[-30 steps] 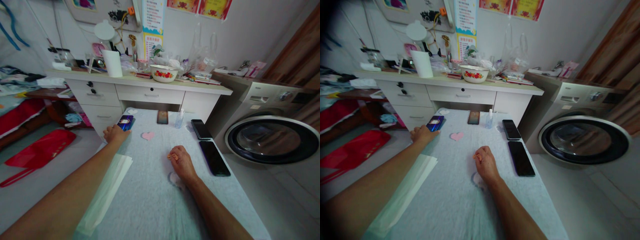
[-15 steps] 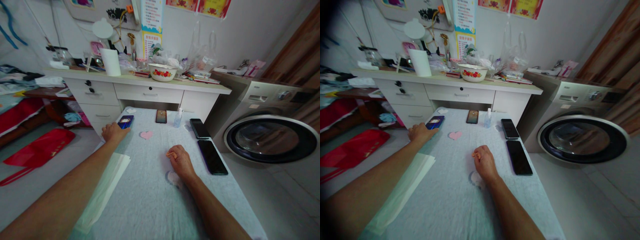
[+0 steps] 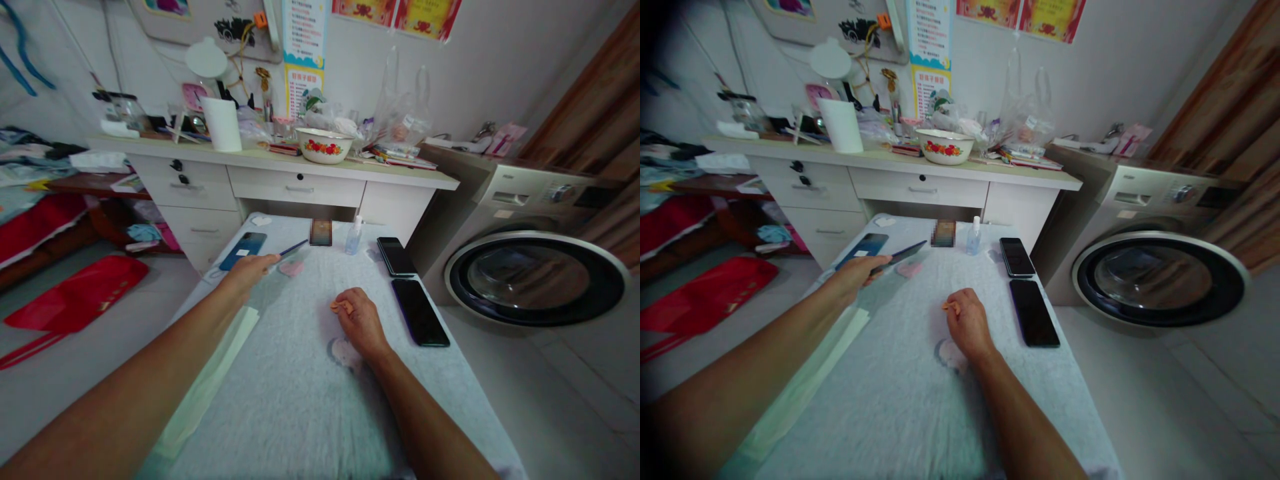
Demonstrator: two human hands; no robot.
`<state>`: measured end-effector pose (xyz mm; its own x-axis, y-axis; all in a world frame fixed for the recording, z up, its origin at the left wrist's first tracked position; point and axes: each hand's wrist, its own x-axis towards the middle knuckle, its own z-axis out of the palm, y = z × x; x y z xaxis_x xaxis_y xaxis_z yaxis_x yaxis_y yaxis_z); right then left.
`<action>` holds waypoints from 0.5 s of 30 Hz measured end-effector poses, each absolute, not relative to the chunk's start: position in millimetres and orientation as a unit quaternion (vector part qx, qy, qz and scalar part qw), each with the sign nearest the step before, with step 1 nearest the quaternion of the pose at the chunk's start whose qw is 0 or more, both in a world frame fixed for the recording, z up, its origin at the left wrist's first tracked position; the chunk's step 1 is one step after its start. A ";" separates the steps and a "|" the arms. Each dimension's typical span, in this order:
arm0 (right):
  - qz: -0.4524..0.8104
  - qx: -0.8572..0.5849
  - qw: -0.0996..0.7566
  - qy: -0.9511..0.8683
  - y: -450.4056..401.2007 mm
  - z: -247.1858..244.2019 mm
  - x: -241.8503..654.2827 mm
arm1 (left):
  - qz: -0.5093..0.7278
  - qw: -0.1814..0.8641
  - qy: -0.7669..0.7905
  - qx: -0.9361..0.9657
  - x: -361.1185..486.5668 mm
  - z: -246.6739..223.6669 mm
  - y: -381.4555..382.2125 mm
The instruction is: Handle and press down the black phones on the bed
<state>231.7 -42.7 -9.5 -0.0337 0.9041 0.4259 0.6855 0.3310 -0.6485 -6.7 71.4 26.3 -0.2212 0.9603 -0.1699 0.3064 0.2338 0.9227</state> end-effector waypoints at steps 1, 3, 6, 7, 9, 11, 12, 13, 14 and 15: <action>0.133 -0.563 0.413 -0.703 -43.0 -8.7 231.7 | 0.399 0.435 0.655 0.472 -3.0 26.8 65.5; 0.132 -0.563 0.431 -0.692 -43.9 -6.3 231.7 | 0.392 0.481 0.628 0.469 4.1 27.0 52.3; 0.127 -0.565 0.473 -0.664 -45.1 -1.9 233.2 | 0.385 0.581 0.562 0.445 15.0 24.3 30.0; 0.123 -0.566 0.488 -0.653 -45.3 -0.5 234.6 | 0.387 0.596 0.548 0.441 18.6 22.5 22.4; 0.107 -0.573 0.524 -0.621 -45.3 1.8 238.9 | 0.393 0.623 0.512 0.442 25.1 18.3 8.2; 0.099 -0.588 0.568 -0.567 -44.6 3.1 245.0 | 0.388 0.635 0.487 0.458 30.6 14.2 -3.7; 0.108 -0.597 0.588 -0.536 -43.9 3.5 248.2 | 0.384 0.632 0.482 0.470 32.8 12.8 -8.5; 0.128 -0.605 0.604 -0.503 -43.1 3.7 251.2 | 0.377 0.627 0.480 0.485 34.8 11.8 -12.5; 0.158 -0.610 0.614 -0.475 -42.1 3.7 253.7 | 0.376 0.617 0.481 0.497 36.5 11.4 -15.8; 0.192 -0.612 0.620 -0.452 -41.1 3.8 255.6 | 0.373 0.609 0.480 0.508 37.9 11.6 -18.5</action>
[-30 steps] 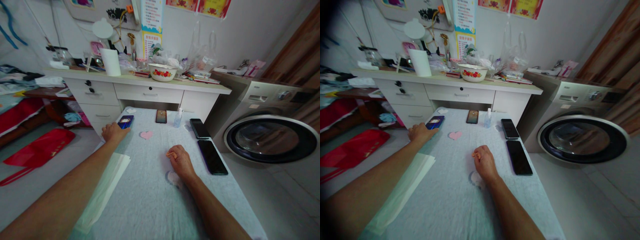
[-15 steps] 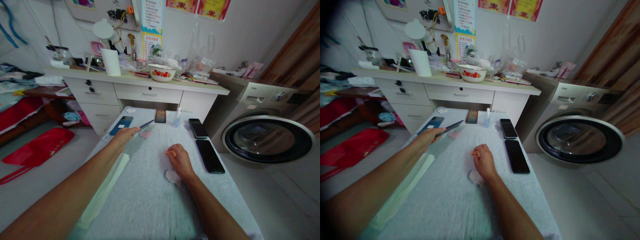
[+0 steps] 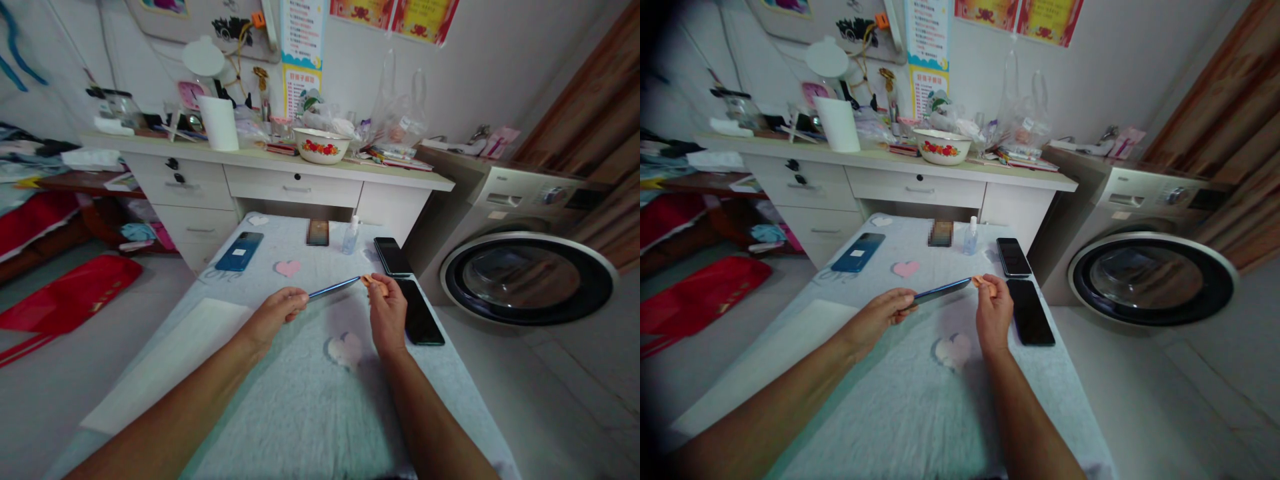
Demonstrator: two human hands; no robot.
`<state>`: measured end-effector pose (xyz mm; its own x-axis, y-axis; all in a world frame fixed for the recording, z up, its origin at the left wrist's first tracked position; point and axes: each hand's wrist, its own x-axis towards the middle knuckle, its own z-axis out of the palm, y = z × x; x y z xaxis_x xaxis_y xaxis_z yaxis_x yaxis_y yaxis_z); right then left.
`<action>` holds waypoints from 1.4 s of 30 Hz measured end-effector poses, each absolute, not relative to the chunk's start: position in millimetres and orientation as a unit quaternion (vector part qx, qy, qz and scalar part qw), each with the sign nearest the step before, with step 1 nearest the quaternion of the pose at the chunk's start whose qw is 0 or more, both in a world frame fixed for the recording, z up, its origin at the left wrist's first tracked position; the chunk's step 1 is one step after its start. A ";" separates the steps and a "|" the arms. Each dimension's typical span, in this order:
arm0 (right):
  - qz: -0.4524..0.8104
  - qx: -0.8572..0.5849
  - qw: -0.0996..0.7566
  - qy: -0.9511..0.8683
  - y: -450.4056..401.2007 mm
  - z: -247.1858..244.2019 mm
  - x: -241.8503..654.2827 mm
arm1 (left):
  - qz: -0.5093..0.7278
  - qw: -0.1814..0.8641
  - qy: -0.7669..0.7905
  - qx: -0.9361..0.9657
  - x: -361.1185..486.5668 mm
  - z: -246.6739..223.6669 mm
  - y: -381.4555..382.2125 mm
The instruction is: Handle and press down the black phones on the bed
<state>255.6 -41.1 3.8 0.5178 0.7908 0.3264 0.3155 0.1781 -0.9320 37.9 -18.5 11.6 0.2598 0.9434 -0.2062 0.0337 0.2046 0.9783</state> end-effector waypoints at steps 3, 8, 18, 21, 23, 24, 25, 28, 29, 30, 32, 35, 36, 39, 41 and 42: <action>0.279 -0.597 0.632 -0.408 -38.1 3.9 256.7 | 0.359 0.594 0.475 0.541 40.7 14.0 -23.7; 0.333 -0.558 0.671 -0.358 -36.5 2.7 252.0 | 0.360 0.561 0.469 0.580 39.6 11.9 -26.5; 0.301 -0.573 0.632 -0.427 -43.1 1.1 247.6 | 0.258 0.365 0.440 0.779 35.2 6.8 -35.6; 0.274 -0.581 0.618 -0.453 -42.7 0.3 249.1 | 0.271 0.266 0.421 0.824 34.2 5.6 -36.4; 0.216 -0.591 0.610 -0.482 -42.1 0.5 251.4 | 0.283 0.216 0.404 0.843 33.2 3.1 -35.6; 0.177 -0.597 0.605 -0.495 -41.7 0.9 253.0 | 0.283 0.203 0.400 0.848 32.6 1.8 -35.3; 0.140 -0.604 0.601 -0.503 -41.4 1.4 254.7 | 0.285 0.193 0.401 0.849 32.1 0.7 -35.1; 0.092 -0.628 0.590 -0.500 -40.1 3.1 260.0 | 0.284 0.184 0.400 0.852 31.1 -1.6 -35.8; 0.093 -0.634 0.588 -0.494 -39.7 3.3 261.3 | 0.284 0.180 0.399 0.853 31.1 -2.0 -36.2; 0.095 -0.638 0.586 -0.490 -39.3 3.3 262.2 | 0.284 0.176 0.399 0.854 31.3 -2.3 -36.7; 0.097 -0.642 0.585 -0.485 -38.6 2.6 263.3 | 0.286 0.168 0.397 0.856 31.9 -2.6 -37.3; 0.095 -0.644 0.585 -0.484 -38.9 1.2 263.6 | 0.283 0.159 0.399 0.857 32.6 -2.7 -38.0; 0.093 -0.643 0.585 -0.485 -39.3 0.9 263.6 | 0.283 0.157 0.400 0.858 32.7 -2.4 -38.3; 0.089 -0.638 0.581 -0.498 -40.9 1.2 263.2 | 0.282 0.157 0.399 0.858 32.4 -0.4 -39.7; 0.086 -0.631 0.575 -0.513 -40.9 2.3 262.0 | 0.286 0.155 0.405 0.854 32.2 1.3 -40.5; 0.084 -0.626 0.575 -0.520 -40.4 2.9 261.0 | 0.288 0.156 0.407 0.853 32.2 2.0 -40.7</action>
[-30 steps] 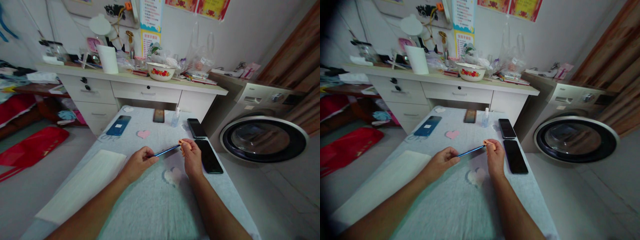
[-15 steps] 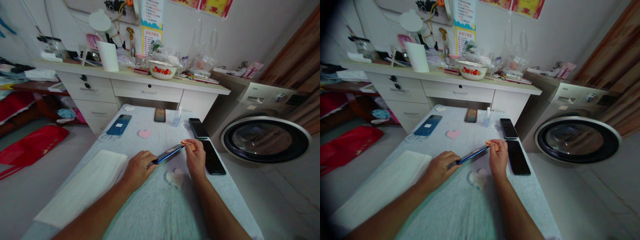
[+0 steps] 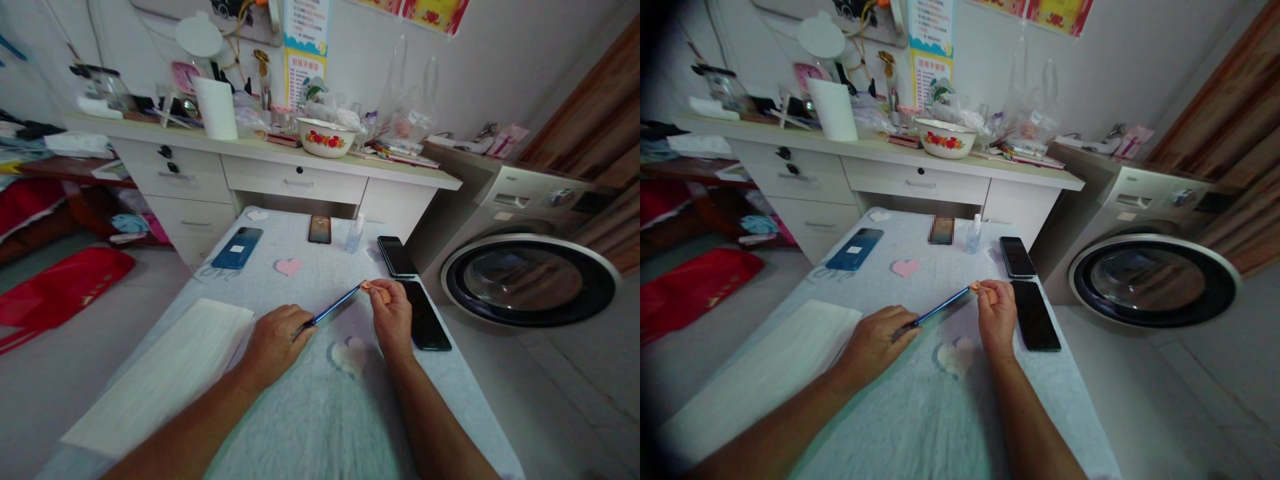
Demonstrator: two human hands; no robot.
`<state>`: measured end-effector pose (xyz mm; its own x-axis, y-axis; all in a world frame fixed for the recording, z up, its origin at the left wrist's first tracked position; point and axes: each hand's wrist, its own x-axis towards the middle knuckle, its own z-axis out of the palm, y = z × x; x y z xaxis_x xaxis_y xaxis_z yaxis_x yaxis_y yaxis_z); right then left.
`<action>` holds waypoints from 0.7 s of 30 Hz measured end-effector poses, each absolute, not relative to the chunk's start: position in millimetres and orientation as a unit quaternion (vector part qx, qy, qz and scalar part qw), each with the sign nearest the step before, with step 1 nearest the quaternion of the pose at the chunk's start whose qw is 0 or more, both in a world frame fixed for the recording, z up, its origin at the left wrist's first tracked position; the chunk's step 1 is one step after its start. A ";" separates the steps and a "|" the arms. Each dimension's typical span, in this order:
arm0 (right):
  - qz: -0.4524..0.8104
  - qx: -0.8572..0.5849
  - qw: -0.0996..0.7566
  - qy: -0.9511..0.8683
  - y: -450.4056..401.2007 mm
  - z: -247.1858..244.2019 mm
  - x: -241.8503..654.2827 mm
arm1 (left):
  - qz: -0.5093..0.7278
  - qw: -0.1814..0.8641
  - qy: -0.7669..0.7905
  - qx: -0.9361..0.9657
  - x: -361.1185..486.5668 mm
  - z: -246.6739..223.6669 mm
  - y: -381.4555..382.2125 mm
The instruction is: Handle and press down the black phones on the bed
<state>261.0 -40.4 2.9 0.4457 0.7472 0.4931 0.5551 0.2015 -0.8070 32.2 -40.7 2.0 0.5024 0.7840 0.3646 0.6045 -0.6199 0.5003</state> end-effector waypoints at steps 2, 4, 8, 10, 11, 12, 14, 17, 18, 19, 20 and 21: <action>0.080 -0.611 0.584 -0.528 -38.0 3.8 258.4 | 0.291 0.164 0.409 0.850 32.2 2.7 -40.9; 0.088 -0.590 0.602 -0.531 -34.3 3.6 255.5 | 0.297 0.177 0.409 0.845 32.1 2.8 -40.6; 0.123 -0.565 0.613 -0.538 -28.5 -0.2 250.5 | 0.309 0.205 0.417 0.830 31.7 3.2 -40.0; 0.121 -0.566 0.604 -0.548 -28.3 -2.0 248.6 | 0.310 0.223 0.422 0.823 31.6 4.3 -39.8; 0.116 -0.567 0.597 -0.555 -28.9 -2.6 247.8 | 0.310 0.230 0.423 0.820 31.6 4.9 -39.8; 0.111 -0.566 0.592 -0.563 -29.8 -2.8 247.0 | 0.311 0.237 0.424 0.817 31.5 5.5 -39.8; 0.098 -0.565 0.578 -0.580 -32.0 -2.6 245.2 | 0.312 0.246 0.424 0.814 31.5 6.1 -39.7; 0.078 -0.569 0.556 -0.601 -35.2 -1.7 241.1 | 0.312 0.252 0.428 0.810 31.2 5.4 -39.1; 0.075 -0.570 0.549 -0.607 -36.2 -1.5 239.2 | 0.312 0.254 0.430 0.808 31.1 5.0 -38.7; 0.074 -0.569 0.544 -0.613 -37.2 -1.4 237.0 | 0.313 0.256 0.432 0.806 30.8 4.5 -38.2; 0.076 -0.565 0.540 -0.619 -38.3 -1.3 234.7 | 0.315 0.259 0.433 0.804 30.6 4.0 -37.8; 0.078 -0.560 0.537 -0.626 -39.6 -1.1 232.2 | 0.316 0.261 0.435 0.802 30.3 3.6 -37.2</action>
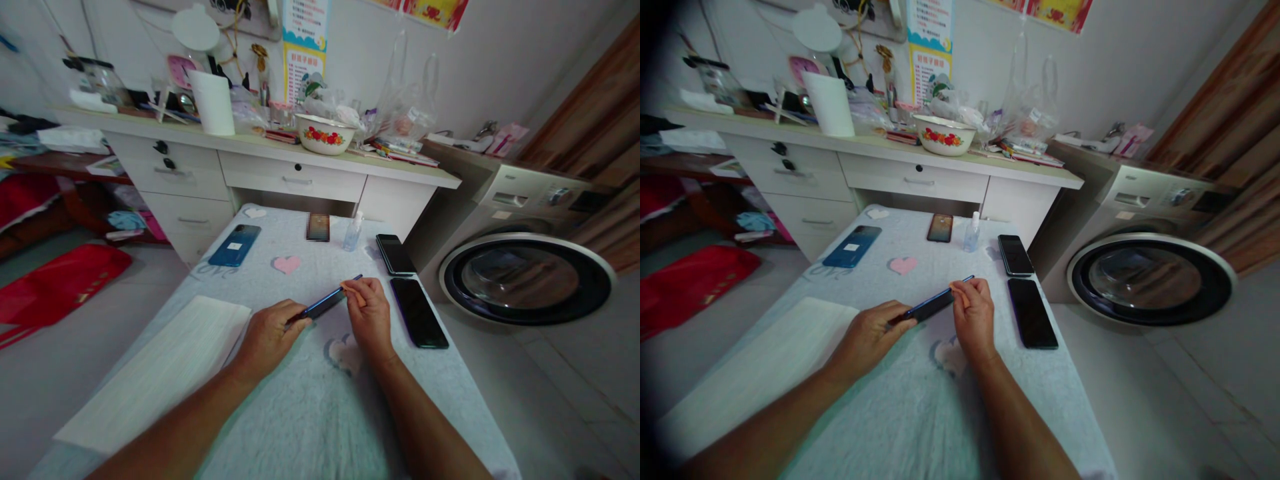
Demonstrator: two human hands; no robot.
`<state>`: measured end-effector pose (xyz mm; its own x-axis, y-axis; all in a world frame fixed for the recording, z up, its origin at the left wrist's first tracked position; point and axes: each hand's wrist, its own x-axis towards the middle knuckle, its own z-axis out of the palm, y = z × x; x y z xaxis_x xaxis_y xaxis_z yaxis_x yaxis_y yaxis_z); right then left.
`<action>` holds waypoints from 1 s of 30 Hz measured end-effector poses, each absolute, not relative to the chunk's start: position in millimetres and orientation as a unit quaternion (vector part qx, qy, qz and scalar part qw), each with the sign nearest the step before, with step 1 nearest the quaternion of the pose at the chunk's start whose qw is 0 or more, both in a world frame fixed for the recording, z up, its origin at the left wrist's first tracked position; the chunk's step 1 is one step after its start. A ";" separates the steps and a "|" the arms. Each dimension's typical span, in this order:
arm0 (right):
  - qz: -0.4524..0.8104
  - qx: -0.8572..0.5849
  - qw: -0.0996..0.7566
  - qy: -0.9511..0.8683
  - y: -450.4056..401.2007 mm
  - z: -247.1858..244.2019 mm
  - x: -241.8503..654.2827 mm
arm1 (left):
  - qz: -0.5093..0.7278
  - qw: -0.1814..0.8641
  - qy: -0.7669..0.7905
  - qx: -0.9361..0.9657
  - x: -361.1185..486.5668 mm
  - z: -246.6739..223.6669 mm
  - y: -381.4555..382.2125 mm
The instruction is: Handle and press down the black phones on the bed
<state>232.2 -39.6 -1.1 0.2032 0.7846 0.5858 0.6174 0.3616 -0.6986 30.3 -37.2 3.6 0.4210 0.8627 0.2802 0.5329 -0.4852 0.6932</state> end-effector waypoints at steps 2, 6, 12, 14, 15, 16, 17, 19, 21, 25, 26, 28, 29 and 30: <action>0.083 -0.542 0.534 -0.643 -42.9 -0.2 227.5 | 0.318 0.263 0.439 0.798 29.6 3.3 -36.2; 0.092 -0.511 0.527 -0.673 -49.9 4.7 222.4 | 0.318 0.267 0.441 0.796 28.7 3.9 -35.1; 0.049 -0.526 0.497 -0.688 -49.3 5.3 228.4 | 0.320 0.277 0.448 0.787 29.3 3.5 -34.2; 0.038 -0.530 0.478 -0.699 -47.8 2.6 231.4 | 0.322 0.280 0.450 0.784 29.4 2.5 -33.2; 0.033 -0.529 0.468 -0.708 -47.2 1.3 232.6 | 0.323 0.280 0.450 0.784 29.4 2.0 -32.7; 0.028 -0.526 0.456 -0.717 -46.8 0.3 233.5 | 0.325 0.279 0.450 0.784 29.3 1.4 -32.3; 0.022 -0.523 0.445 -0.727 -46.6 -0.2 234.1 | 0.326 0.278 0.450 0.783 29.2 0.9 -31.9; 0.008 -0.528 0.421 -0.737 -46.2 0.2 234.6 | 0.330 0.276 0.450 0.782 29.1 0.3 -31.4; -0.007 -0.543 0.399 -0.739 -45.3 2.9 234.7 | 0.333 0.276 0.450 0.782 29.2 0.7 -31.5; -0.025 -0.556 0.355 -0.751 -41.4 14.1 236.7 | 0.335 0.274 0.450 0.781 29.9 3.7 -32.0; -0.025 -0.555 0.348 -0.755 -40.2 17.3 237.5 | 0.334 0.274 0.453 0.780 30.0 4.4 -32.1; -0.024 -0.553 0.350 -0.756 -37.9 22.3 238.3 | 0.333 0.274 0.456 0.778 30.1 5.0 -32.1; -0.024 -0.554 0.357 -0.752 -37.1 23.6 238.3 | 0.334 0.275 0.456 0.778 30.1 4.8 -32.1; -0.026 -0.555 0.365 -0.747 -36.5 23.8 237.8 | 0.336 0.275 0.456 0.777 29.9 4.2 -31.9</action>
<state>237.8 -36.5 23.8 -0.1163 0.8103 0.5743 0.8479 0.3821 -0.3675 29.9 -31.9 4.2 0.3578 0.8939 0.2700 0.5239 -0.4315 0.7344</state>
